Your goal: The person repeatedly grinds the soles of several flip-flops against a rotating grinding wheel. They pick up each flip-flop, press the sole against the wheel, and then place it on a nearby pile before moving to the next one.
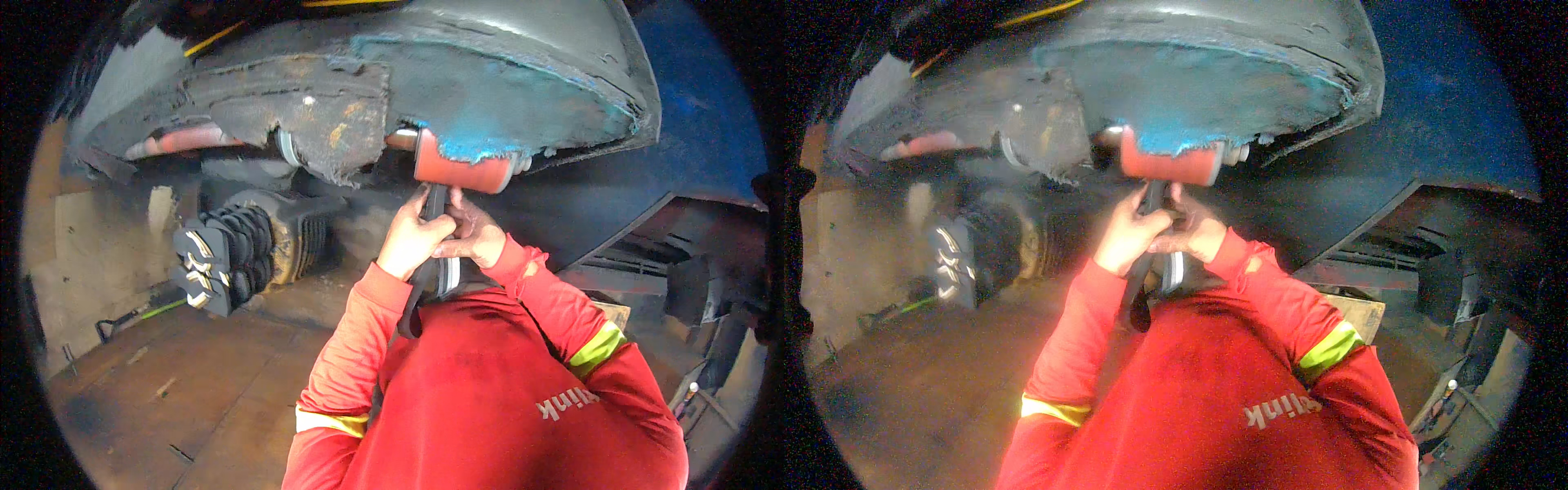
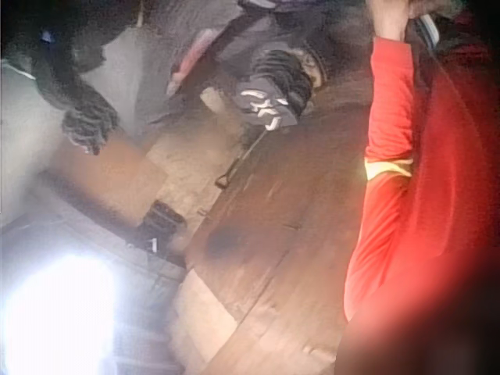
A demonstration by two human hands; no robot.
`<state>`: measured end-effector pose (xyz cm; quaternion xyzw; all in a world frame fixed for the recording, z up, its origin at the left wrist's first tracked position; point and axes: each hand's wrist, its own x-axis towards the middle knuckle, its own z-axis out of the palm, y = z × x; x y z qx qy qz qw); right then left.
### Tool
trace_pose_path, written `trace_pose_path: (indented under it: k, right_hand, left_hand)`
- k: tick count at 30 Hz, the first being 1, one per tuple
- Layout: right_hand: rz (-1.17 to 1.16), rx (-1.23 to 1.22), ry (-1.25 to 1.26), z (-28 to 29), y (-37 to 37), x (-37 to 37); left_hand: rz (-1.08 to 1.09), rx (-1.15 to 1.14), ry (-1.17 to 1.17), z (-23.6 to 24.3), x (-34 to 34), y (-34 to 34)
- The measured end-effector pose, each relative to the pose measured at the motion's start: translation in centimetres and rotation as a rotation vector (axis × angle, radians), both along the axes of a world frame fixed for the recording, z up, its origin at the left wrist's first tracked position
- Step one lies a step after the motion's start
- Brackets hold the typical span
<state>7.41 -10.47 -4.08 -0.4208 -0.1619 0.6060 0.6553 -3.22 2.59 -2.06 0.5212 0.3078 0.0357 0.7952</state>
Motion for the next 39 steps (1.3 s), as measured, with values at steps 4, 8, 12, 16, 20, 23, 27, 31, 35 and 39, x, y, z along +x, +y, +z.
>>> trace_pose_path:
  k: [4,8,12,16,20,23,27,31,35,39]
  right_hand:
    - [0.015,0.004,-0.155,0.8,-0.6,-1.8]
    - [-0.055,-0.002,-0.247,1.8,-1.4,-4.2]
    - [0.026,-0.093,-1.004,1.5,-1.6,-4.7]
    - [0.146,-0.179,-0.736,0.4,-0.8,-3.9]
    - [-0.051,-0.046,-0.270,-0.3,-0.1,-4.1]
    - [-0.014,-0.050,-0.008,-0.6,-0.3,-3.9]
    - [-0.004,-0.072,0.056,-1.5,0.0,-1.8]
    - [0.068,-0.070,-0.121,-2.3,0.0,0.1]
    - [0.123,-0.081,-0.216,-1.8,-0.7,-0.1]
    - [0.147,-0.103,-0.347,-0.6,-1.0,-0.4]
  left_hand:
    - [0.017,-0.124,-0.186,-0.8,-2.3,-1.5]
    - [0.025,0.057,-0.303,-0.6,-3.8,-1.9]
    - [0.134,0.305,-0.207,0.2,-3.9,-2.2]
    - [0.247,0.617,0.019,1.2,-2.5,-2.0]
    - [0.139,0.916,0.201,2.0,-1.3,-1.1]
    - [0.134,0.869,0.243,2.3,-0.6,-1.0]
    - [0.149,0.921,0.300,1.7,1.7,-0.9]
    - [0.142,0.785,0.359,1.0,2.4,-1.1]
    - [0.245,0.769,0.209,0.6,1.4,-1.8]
    - [0.283,0.729,0.158,0.7,0.6,-2.4]
